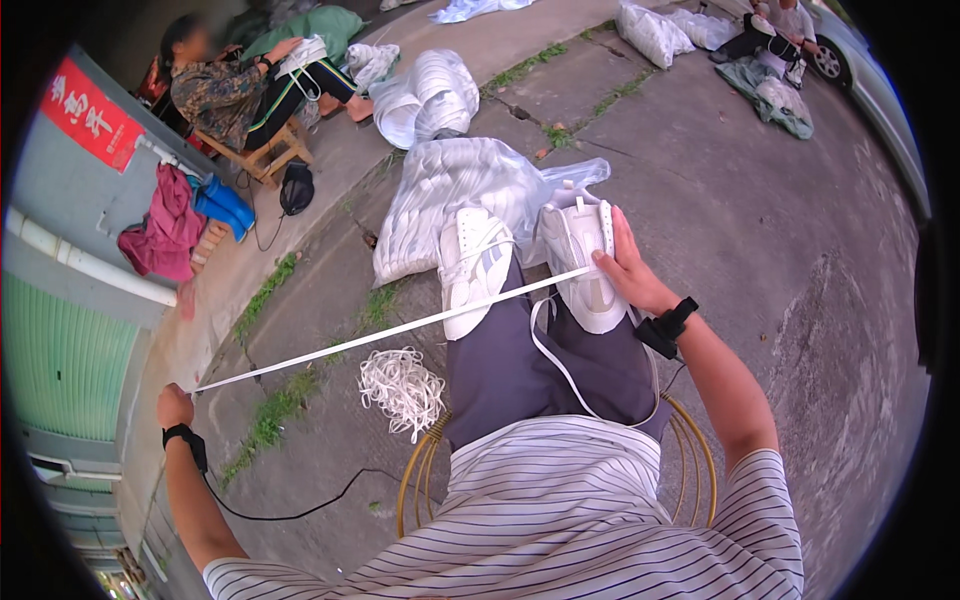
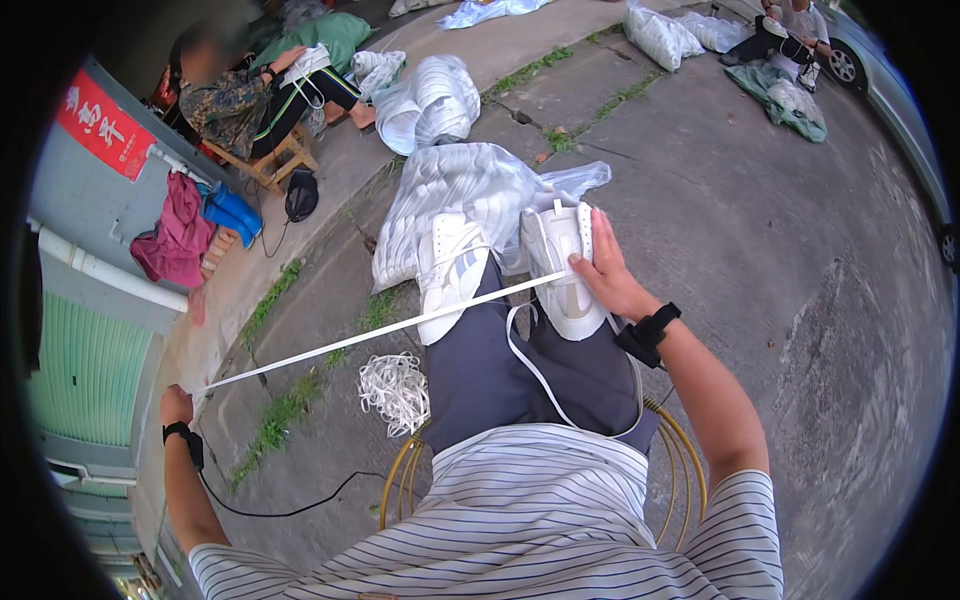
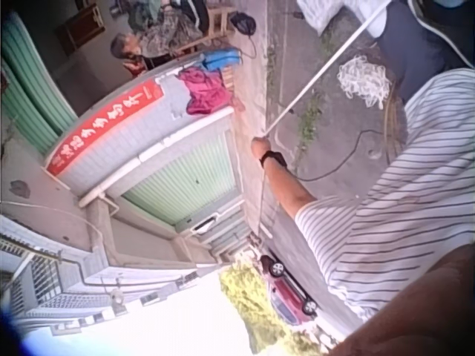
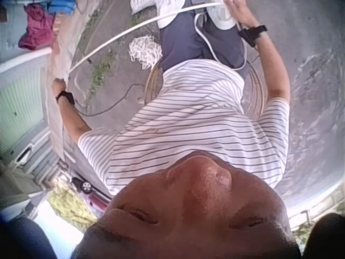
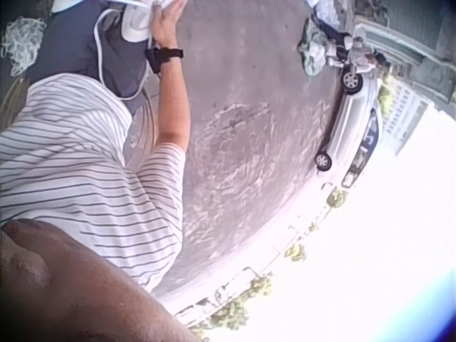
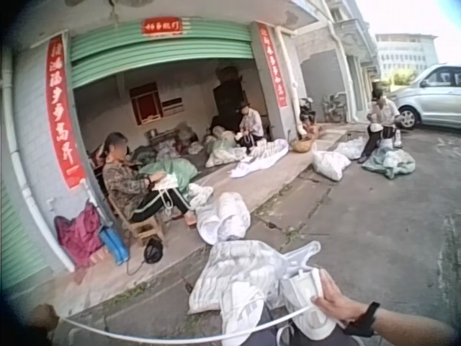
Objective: The person is repeatedly inserting long white shoelaces into new pairs of white sneakers and organizing them into batches.
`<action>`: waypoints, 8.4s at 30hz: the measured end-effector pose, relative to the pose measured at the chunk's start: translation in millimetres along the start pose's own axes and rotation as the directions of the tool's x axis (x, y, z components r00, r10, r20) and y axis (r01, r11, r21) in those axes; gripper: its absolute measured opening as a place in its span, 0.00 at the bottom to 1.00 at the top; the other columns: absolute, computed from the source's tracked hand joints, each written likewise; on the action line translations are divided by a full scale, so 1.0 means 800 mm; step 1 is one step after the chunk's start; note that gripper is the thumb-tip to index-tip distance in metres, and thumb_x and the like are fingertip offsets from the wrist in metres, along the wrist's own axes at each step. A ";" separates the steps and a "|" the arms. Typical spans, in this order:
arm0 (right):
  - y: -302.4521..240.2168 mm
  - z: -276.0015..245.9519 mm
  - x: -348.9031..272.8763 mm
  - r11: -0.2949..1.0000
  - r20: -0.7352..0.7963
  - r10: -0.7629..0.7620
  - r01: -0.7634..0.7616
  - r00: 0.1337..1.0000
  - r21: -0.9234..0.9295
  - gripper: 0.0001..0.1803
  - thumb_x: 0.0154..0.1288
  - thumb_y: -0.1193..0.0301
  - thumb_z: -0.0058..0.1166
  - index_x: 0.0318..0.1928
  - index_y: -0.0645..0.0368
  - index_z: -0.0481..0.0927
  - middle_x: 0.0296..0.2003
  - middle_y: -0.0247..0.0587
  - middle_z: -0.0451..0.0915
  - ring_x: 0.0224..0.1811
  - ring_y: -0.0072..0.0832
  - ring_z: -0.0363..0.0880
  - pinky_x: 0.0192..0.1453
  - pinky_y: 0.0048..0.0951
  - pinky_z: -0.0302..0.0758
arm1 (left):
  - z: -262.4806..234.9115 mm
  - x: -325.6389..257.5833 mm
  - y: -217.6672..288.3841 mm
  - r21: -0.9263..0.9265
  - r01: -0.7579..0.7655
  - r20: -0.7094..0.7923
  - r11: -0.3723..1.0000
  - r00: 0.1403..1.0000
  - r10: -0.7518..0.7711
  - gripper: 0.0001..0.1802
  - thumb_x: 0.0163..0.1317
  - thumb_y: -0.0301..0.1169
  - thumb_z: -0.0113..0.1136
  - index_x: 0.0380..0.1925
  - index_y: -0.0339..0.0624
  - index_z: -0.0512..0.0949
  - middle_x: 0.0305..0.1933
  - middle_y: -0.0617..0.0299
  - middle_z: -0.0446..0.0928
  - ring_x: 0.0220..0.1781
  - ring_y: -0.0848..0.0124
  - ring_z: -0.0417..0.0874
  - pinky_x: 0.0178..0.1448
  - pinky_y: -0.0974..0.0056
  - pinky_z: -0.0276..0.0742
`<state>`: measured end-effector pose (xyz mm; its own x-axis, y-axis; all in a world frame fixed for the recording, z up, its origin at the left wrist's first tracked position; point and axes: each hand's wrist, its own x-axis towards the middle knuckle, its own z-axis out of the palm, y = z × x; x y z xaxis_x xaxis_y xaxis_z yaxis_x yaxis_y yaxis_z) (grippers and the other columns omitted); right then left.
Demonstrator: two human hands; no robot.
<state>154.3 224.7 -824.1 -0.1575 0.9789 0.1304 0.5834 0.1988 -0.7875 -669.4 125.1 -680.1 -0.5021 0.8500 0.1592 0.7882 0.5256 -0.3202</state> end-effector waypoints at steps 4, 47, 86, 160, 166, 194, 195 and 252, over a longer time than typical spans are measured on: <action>-0.001 -0.005 -0.002 1.000 0.003 0.009 -0.009 1.000 -0.020 0.44 0.72 0.62 0.45 0.75 0.69 0.35 0.76 0.63 0.38 0.80 0.51 0.32 0.81 0.40 0.38 | 0.000 -0.004 0.005 0.136 0.016 0.006 0.991 1.000 -0.017 0.11 0.61 0.34 0.62 0.40 0.41 0.78 0.42 0.46 0.82 0.45 0.44 0.83 0.47 0.44 0.79; -0.386 -0.096 -0.111 0.550 0.300 -0.820 0.525 0.488 0.650 0.18 0.66 0.61 0.63 0.27 0.63 0.80 0.21 0.39 0.75 0.26 0.35 0.76 0.30 0.34 0.70 | -0.142 -0.317 0.649 -0.972 -0.229 -0.205 -0.051 0.727 0.655 0.10 0.71 0.32 0.53 0.34 0.36 0.71 0.20 0.56 0.79 0.22 0.63 0.82 0.29 0.60 0.74; -0.326 -0.074 -0.096 0.728 0.409 -0.676 0.466 0.614 0.504 0.11 0.63 0.69 0.64 0.36 0.66 0.83 0.29 0.44 0.80 0.32 0.37 0.80 0.35 0.35 0.74 | -0.084 -0.339 0.709 -0.981 -0.191 -0.187 -0.031 0.897 0.400 0.11 0.72 0.34 0.51 0.36 0.35 0.69 0.25 0.42 0.78 0.30 0.42 0.81 0.34 0.46 0.74; 0.003 0.034 0.007 0.993 -0.092 0.034 -0.023 0.995 0.117 0.50 0.72 0.68 0.52 0.75 0.68 0.28 0.77 0.58 0.35 0.80 0.44 0.34 0.80 0.38 0.39 | -0.183 -0.232 0.715 -0.188 -0.960 -0.549 -0.208 -0.073 0.833 0.24 0.46 0.36 0.73 0.46 0.46 0.80 0.42 0.63 0.76 0.54 0.64 0.73 0.62 0.60 0.66; 0.000 0.028 0.006 0.994 -0.075 0.042 -0.034 0.996 0.100 0.50 0.72 0.69 0.51 0.75 0.68 0.27 0.77 0.59 0.34 0.80 0.44 0.33 0.80 0.39 0.39 | -0.180 -0.233 0.720 -0.207 -0.926 -0.554 -0.315 -0.155 0.818 0.24 0.47 0.36 0.72 0.46 0.42 0.79 0.42 0.62 0.78 0.53 0.62 0.75 0.63 0.58 0.68; -0.001 0.038 0.004 0.991 -0.089 0.043 -0.031 0.995 0.131 0.49 0.72 0.67 0.51 0.75 0.68 0.29 0.76 0.59 0.37 0.80 0.44 0.35 0.80 0.39 0.40 | -0.178 -0.235 0.751 -0.411 -0.910 -0.317 -0.054 0.087 0.944 0.10 0.53 0.32 0.60 0.25 0.37 0.85 0.30 0.46 0.82 0.41 0.53 0.83 0.59 0.53 0.71; -0.003 0.039 0.003 0.991 -0.087 0.042 -0.031 0.995 0.131 0.49 0.72 0.67 0.51 0.75 0.68 0.29 0.76 0.59 0.37 0.80 0.44 0.35 0.80 0.39 0.40 | -0.177 -0.237 0.753 -0.426 -0.904 -0.329 -0.049 0.105 0.938 0.11 0.53 0.34 0.61 0.24 0.37 0.85 0.28 0.45 0.82 0.38 0.52 0.84 0.58 0.53 0.72; -0.014 0.047 0.002 0.999 -0.162 -0.036 0.034 0.986 -0.017 0.47 0.71 0.65 0.49 0.74 0.73 0.32 0.74 0.70 0.37 0.79 0.57 0.37 0.80 0.46 0.39 | -0.170 -0.234 0.752 -0.914 -0.392 -0.316 -0.105 0.525 0.790 0.12 0.51 0.34 0.66 0.25 0.32 0.84 0.23 0.51 0.83 0.25 0.65 0.83 0.34 0.62 0.77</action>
<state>117.7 222.1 -838.2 -0.0476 0.9659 0.2544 0.5914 0.2325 -0.7721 -53.0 286.6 -775.4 0.4712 0.8729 0.1262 0.4391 -0.3563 0.8248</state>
